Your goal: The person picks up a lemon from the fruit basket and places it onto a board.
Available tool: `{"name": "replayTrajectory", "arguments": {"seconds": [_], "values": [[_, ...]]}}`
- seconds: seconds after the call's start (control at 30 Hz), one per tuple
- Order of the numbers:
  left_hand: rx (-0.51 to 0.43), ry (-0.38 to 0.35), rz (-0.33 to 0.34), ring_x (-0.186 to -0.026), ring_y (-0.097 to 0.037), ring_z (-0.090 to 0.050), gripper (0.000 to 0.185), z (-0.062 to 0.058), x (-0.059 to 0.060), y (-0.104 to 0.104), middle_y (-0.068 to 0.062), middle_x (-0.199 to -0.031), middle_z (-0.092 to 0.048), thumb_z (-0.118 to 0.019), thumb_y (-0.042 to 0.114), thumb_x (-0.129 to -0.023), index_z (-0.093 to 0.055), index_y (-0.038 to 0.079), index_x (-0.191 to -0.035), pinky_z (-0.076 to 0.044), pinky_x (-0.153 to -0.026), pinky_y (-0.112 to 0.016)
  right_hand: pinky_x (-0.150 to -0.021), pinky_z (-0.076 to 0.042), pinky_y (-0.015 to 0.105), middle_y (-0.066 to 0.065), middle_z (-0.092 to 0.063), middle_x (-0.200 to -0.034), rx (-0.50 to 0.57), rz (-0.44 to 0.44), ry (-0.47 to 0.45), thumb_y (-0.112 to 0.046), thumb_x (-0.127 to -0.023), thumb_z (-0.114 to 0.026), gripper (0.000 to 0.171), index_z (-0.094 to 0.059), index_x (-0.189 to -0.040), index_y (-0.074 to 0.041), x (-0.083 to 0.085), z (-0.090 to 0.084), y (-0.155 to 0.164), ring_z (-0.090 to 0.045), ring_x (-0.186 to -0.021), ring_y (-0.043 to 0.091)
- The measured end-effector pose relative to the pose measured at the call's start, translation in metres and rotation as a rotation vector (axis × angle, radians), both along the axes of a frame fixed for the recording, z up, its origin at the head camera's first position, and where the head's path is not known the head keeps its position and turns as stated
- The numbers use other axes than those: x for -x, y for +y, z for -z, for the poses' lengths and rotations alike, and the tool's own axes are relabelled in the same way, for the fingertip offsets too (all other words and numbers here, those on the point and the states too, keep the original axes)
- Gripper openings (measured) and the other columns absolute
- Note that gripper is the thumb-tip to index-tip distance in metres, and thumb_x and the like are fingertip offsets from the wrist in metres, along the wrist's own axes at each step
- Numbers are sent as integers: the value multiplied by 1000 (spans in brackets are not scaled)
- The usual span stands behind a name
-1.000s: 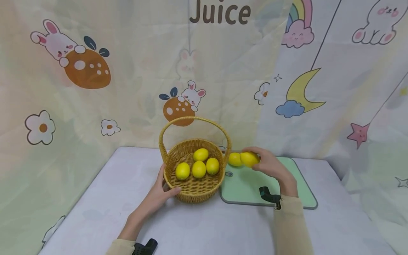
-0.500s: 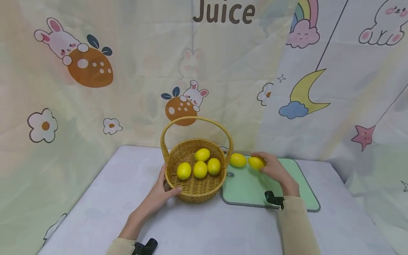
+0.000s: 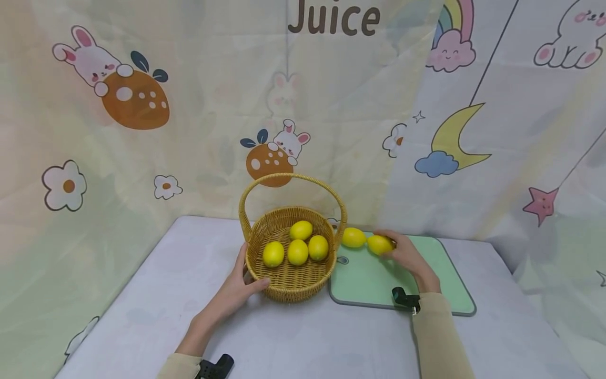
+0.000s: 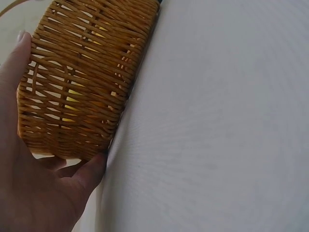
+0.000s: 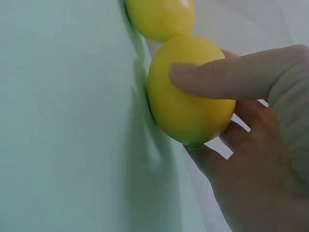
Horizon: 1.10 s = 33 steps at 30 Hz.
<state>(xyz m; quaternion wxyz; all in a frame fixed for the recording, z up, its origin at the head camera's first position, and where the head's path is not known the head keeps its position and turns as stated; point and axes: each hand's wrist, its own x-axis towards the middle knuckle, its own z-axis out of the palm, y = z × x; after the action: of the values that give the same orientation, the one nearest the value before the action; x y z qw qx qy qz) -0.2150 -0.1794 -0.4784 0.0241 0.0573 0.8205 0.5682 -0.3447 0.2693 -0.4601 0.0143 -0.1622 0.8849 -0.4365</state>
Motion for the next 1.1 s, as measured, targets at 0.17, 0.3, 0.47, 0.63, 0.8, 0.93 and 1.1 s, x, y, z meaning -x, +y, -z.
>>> {"name": "replayTrajectory", "arguments": {"seconds": [0.17, 0.3, 0.47, 0.63, 0.8, 0.93, 1.1], "values": [[2, 1, -1, -156, -30, -6, 110, 0, 1, -1, 2, -169, 4, -74, 38, -89, 14, 42, -156, -25, -123, -51, -113, -33, 62, 23, -50, -146, 19, -1, -9, 4, -78, -72, 67, -52, -142, -2, 1, 1, 1, -45, -131, 42], [-1, 11, 1, -156, -30, -6, 109, -1, 1, -1, 2, -169, 4, -74, 38, -89, 13, 43, -156, -25, -123, -52, -114, -31, 63, 22, -50, -146, 27, -8, 7, 3, -78, -73, 66, -53, -141, -4, 2, -1, 0, -44, -133, 42], [-1, 17, 9, -156, -31, -7, 108, 0, 2, -1, 3, -169, 3, -74, 38, -89, 12, 46, -155, -25, -122, -52, -117, -25, 66, 20, -51, -146, 40, 4, 35, 2, -81, -73, 62, -54, -140, -4, 1, -7, 1, -41, -138, 41], [3, 11, 2, -156, -31, -7, 108, 1, 2, -1, 3, -169, 3, -74, 39, -89, 12, 46, -154, -26, -122, -52, -118, -22, 66, 19, -47, -151, 29, 13, 64, -4, -87, -72, 59, -52, -142, -6, -4, -18, 1, -33, -144, 42], [4, 11, 3, -156, -31, -8, 109, 2, 2, -1, 2, -169, 3, -74, 39, -88, 12, 45, -155, -26, -122, -52, -117, -23, 69, 18, -46, -151, 16, 17, 85, -7, -89, -70, 55, -53, -142, -9, -11, -31, -4, -33, -145, 42], [3, 12, 5, -156, -31, -8, 108, 1, 1, -1, 2, -169, 2, -74, 40, -88, 12, 46, -155, -27, -122, -52, -117, -23, 69, 16, -48, -150, -1, 26, 88, -10, -91, -69, 54, -53, -142, -10, -18, -44, -13, -34, -145, 40], [-3, 20, 9, -156, -32, -9, 108, 2, 1, -1, 2, -169, 2, -74, 39, -88, 11, 46, -154, -27, -122, -52, -115, -26, 69, 11, -50, -150, -28, 4, 95, -14, -91, -69, 53, -55, -141, -15, -31, -64, -26, -38, -143, 37]]}}
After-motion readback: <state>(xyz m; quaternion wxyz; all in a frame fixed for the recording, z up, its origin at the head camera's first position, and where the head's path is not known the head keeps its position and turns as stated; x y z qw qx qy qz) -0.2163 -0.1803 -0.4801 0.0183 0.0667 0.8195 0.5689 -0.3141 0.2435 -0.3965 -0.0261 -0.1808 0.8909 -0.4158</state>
